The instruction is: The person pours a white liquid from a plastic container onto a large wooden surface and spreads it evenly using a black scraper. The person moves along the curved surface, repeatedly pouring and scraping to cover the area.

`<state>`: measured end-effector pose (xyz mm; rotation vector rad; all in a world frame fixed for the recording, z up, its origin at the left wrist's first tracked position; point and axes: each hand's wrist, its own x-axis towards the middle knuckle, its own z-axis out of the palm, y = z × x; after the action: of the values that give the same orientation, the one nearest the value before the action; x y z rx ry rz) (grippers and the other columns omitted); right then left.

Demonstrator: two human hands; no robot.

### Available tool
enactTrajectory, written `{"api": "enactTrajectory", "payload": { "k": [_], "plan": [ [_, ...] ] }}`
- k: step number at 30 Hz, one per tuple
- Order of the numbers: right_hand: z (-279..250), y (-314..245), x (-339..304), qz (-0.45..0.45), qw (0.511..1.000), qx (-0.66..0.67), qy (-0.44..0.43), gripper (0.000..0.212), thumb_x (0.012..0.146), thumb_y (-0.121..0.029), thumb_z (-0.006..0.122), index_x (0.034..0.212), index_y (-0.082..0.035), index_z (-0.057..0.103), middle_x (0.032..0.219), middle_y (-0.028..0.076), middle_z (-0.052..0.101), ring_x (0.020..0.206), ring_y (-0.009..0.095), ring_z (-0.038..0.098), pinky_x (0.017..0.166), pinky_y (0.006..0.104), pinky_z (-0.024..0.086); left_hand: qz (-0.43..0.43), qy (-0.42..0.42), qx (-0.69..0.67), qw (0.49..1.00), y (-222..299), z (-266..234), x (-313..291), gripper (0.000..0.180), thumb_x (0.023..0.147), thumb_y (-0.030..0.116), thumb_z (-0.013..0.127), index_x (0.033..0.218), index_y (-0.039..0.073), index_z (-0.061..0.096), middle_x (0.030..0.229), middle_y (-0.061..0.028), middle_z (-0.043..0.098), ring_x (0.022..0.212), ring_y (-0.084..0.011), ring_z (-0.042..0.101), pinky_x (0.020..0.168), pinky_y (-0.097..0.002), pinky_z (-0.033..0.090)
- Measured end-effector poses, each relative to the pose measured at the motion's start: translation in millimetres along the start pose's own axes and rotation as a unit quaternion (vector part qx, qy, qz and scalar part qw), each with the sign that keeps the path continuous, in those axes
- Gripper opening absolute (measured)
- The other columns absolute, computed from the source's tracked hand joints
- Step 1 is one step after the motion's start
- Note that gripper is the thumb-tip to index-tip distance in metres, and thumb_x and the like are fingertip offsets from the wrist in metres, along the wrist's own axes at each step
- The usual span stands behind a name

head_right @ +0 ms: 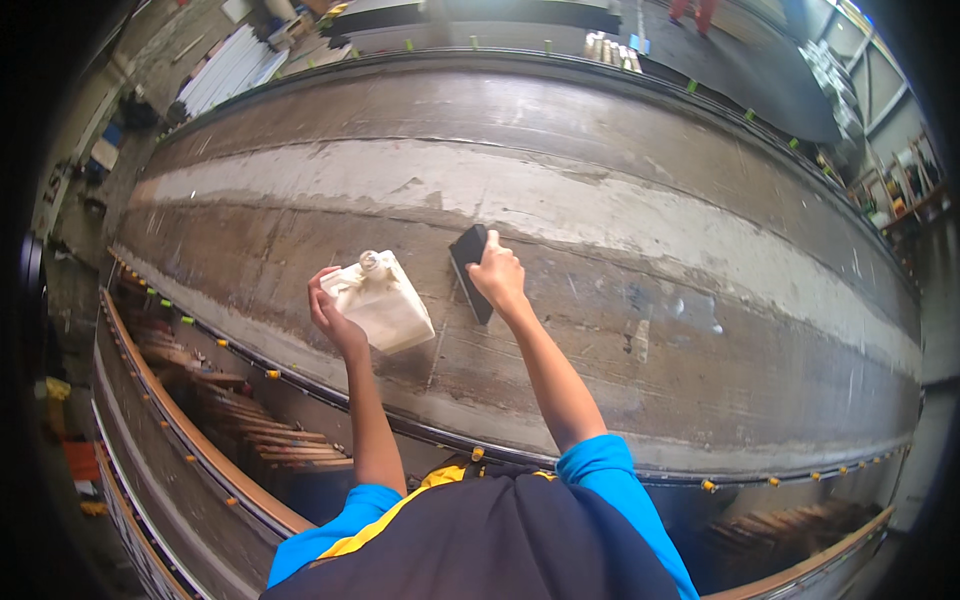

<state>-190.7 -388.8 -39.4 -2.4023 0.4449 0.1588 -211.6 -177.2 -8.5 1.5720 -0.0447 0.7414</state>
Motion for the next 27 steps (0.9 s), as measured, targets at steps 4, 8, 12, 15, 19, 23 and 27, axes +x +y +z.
{"api": "enactTrajectory", "payload": {
  "k": [4, 8, 12, 15, 19, 23, 27],
  "plan": [
    [-37, 78, -15, 0.034, 0.993, 0.085, 0.078, 0.068, 0.067, -0.028, 0.069, 0.120, 0.003, 0.039, 0.090, 0.028, 0.060, 0.090, 0.040, 0.059, 0.076, 0.0420, 0.048, 0.020, -0.030, 0.005, 0.999, 8, 17, -10, 0.049, 0.090, 0.044, 0.036, 0.092, -0.001, 0.055, 0.089, -0.0089, 0.055, 0.086, -0.0180, 0.051, 0.081, -0.0307, 0.038],
    [-111, 225, -57, 0.135, 0.955, 0.144, 0.220, 0.068, 0.061, -0.023, 0.075, 0.115, 0.005, 0.045, 0.093, 0.026, 0.061, 0.090, 0.036, 0.060, 0.079, 0.0394, 0.048, 0.023, -0.063, 0.014, 0.998, 17, 45, -33, 0.049, 0.091, 0.044, 0.033, 0.092, 0.001, 0.056, 0.089, -0.0065, 0.054, 0.084, -0.0161, 0.051, 0.078, -0.0293, 0.039],
    [-171, 300, -102, 0.196, 0.935, 0.070, 0.288, 0.050, 0.062, -0.018, 0.073, 0.105, -0.003, 0.052, 0.091, 0.020, 0.063, 0.083, 0.029, 0.063, 0.072, 0.0361, 0.049, 0.013, -0.089, -0.021, 0.996, 28, 77, -58, 0.049, 0.091, 0.044, 0.034, 0.092, 0.001, 0.056, 0.087, -0.0064, 0.055, 0.084, -0.0154, 0.051, 0.078, -0.0288, 0.039],
    [-197, 291, -107, 0.146, 0.942, 0.083, 0.290, 0.053, 0.063, -0.019, 0.072, 0.105, 0.003, 0.049, 0.089, 0.024, 0.062, 0.086, 0.034, 0.062, 0.074, 0.0393, 0.048, 0.011, -0.098, -0.039, 0.994, 45, 98, -80, 0.046, 0.091, 0.041, 0.035, 0.092, 0.001, 0.056, 0.085, -0.0065, 0.055, 0.081, -0.0143, 0.051, 0.076, -0.0274, 0.038],
    [-155, 249, -85, 0.086, 0.963, 0.056, 0.248, 0.059, 0.065, -0.024, 0.071, 0.111, 0.003, 0.045, 0.085, 0.026, 0.061, 0.086, 0.039, 0.060, 0.074, 0.0409, 0.048, -0.001, -0.129, -0.035, 0.991, 69, 133, -114, 0.037, 0.091, 0.033, 0.035, 0.093, 0.003, 0.057, 0.080, -0.0053, 0.056, 0.075, -0.0128, 0.051, 0.070, -0.0258, 0.039],
    [-147, 244, -78, 0.096, 0.976, 0.106, 0.165, 0.065, 0.063, -0.025, 0.071, 0.115, 0.002, 0.043, 0.090, 0.028, 0.060, 0.091, 0.039, 0.058, 0.077, 0.0409, 0.047, -0.024, -0.142, -0.019, 0.989, 83, 153, -144, 0.040, 0.090, 0.035, 0.033, 0.094, 0.002, 0.056, 0.085, -0.0060, 0.056, 0.081, -0.0147, 0.053, 0.076, -0.0278, 0.040],
    [-214, 359, -95, 0.128, 0.950, 0.155, 0.240, 0.058, 0.059, -0.023, 0.075, 0.102, 0.005, 0.049, 0.088, 0.024, 0.062, 0.084, 0.033, 0.063, 0.072, 0.0378, 0.050, -0.022, -0.127, -0.026, 0.991, 90, 158, -166, 0.044, 0.090, 0.039, 0.033, 0.094, 0.002, 0.056, 0.088, -0.0069, 0.056, 0.084, -0.0164, 0.053, 0.079, -0.0296, 0.041]
  ]
}}
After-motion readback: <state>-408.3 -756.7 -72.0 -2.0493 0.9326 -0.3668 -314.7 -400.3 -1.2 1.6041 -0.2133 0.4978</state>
